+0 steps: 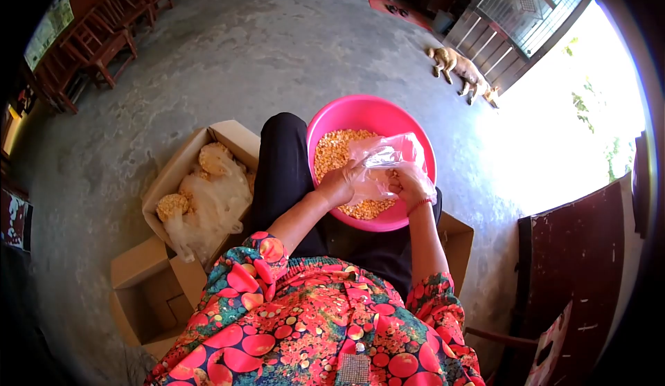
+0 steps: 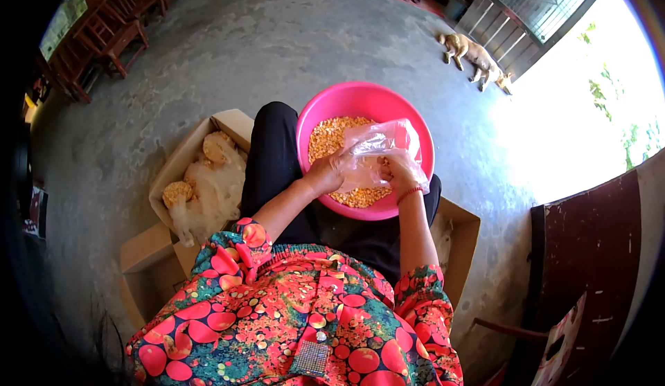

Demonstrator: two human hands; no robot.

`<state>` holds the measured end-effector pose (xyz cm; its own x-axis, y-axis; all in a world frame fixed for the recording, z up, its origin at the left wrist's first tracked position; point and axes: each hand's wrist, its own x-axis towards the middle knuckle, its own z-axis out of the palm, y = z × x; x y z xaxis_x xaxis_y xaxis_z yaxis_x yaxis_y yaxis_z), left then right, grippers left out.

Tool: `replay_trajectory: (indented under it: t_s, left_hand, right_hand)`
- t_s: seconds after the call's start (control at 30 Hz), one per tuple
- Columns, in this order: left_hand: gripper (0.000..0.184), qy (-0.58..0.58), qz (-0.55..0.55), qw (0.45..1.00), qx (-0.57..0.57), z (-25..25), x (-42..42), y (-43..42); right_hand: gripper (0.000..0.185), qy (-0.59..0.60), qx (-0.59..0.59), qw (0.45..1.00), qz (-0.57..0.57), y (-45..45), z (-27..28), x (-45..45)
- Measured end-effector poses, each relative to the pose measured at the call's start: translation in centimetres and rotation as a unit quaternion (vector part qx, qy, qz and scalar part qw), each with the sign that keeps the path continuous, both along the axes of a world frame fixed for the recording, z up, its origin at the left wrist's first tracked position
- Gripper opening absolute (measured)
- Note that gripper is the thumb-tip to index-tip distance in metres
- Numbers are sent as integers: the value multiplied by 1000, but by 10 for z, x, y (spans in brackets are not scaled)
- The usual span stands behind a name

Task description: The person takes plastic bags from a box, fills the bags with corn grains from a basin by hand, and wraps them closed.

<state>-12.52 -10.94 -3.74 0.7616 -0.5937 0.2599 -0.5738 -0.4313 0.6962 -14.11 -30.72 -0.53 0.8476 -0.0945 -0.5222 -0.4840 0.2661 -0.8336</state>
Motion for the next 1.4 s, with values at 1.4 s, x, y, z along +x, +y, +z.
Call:
replay_trajectory:
  t_s: [1.4]
  left_hand:
    - [75, 141, -17, 969, -202, 2, 38, -8]
  right_hand:
    - [22, -177, -371, 801, 434, 55, -5, -21]
